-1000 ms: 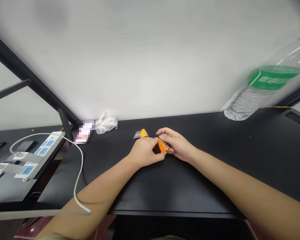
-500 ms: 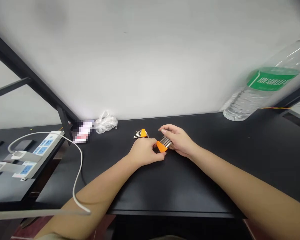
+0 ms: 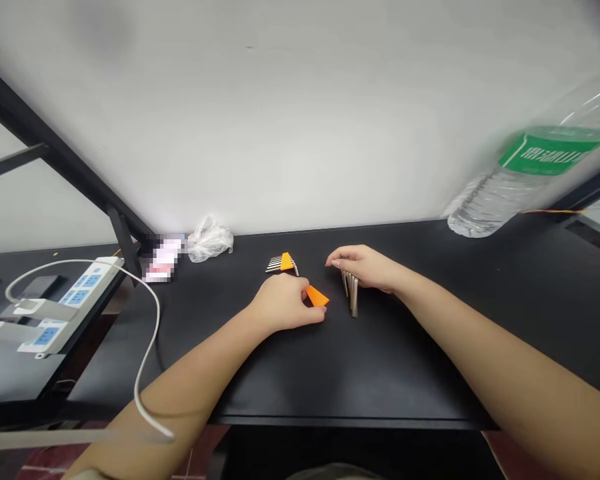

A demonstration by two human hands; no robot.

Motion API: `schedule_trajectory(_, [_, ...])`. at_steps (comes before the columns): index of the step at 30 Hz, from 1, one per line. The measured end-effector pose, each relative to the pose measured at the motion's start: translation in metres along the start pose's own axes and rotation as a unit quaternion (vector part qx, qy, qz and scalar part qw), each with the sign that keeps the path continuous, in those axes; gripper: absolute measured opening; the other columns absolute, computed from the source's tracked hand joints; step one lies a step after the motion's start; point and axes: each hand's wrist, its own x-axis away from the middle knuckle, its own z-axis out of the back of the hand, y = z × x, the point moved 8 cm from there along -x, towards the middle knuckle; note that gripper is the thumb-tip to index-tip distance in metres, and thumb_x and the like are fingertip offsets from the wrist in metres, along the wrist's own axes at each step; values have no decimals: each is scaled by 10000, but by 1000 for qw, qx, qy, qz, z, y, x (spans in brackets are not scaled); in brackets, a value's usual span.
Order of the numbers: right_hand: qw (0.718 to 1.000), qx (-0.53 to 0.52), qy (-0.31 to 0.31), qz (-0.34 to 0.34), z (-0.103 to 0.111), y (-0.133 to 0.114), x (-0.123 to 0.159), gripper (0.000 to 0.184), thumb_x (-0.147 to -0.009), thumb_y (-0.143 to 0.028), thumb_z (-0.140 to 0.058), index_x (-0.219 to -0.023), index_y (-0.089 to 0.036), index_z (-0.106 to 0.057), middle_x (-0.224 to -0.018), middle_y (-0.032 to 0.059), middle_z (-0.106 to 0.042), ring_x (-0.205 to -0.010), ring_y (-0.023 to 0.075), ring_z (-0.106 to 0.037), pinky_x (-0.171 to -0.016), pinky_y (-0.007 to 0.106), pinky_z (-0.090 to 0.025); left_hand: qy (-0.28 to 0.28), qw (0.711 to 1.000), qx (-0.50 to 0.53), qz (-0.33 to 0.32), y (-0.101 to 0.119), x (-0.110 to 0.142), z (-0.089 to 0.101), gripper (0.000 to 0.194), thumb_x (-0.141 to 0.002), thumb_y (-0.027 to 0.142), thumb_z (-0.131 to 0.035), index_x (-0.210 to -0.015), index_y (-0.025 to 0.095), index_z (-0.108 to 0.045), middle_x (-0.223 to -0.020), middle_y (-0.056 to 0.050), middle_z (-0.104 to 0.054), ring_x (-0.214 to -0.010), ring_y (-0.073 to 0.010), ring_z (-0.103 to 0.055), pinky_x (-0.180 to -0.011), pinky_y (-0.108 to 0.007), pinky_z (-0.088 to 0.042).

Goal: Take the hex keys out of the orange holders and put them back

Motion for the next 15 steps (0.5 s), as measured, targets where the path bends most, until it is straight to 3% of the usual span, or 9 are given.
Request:
schedule_trajectory(2, [997,76,15,27,4,-6,-1,307,-930,-480,-572,-1047,-246,-732,-743,-6,-631,-558,122,-484,-504,255,-390,-2,1000,-3,-3,1,0,0,382,-710,561,-674,-637,216,-527,-641,12,-638,-587,-158,-563,-501,-293,-318])
schedule_trajectory(4, [988,137,21,62,4,-15,0,273,-942,-419,-551,-1035,-250,-744,-953,21,-724,-758,166,-615,-687,287,-489,-5,1000,-3,-5,2,0,0,383,-712,560,-673,-638,215,-525,-643,9,-637,-588,-157,-562,-504,-294,-316])
schedule_trajectory(7, [975,201,15,90,-1,-22,2,267,-963,-357,-515,-1051,-260,-748,-1118,24,-746,-975,208,-663,-879,322,-495,-6,1000,-1,-4,4,0,1,385,-714,559,-672,-639,213,-521,-643,6,-635,-586,-155,-559,-503,-294,-312])
schedule_trajectory(11, [958,266,25,102,-5,-24,6,263,-982,-327,-491,-1059,-304,-742,-1038,13,-763,-884,211,-683,-801,330,-498,-2,1000,-3,-9,4,0,0,381,-715,553,-676,-637,215,-517,-631,8,-629,-583,-158,-556,-505,-297,-313])
schedule_trajectory(15, [957,263,40,112,-4,-21,7,173,-943,-354,-599,-1026,-322,-747,-890,24,-757,-816,230,-676,-717,317,-470,-1,1000,-6,-10,4,-1,-1,377,-717,550,-684,-645,216,-528,-640,2,-633,-593,-165,-567,-510,-299,-315])
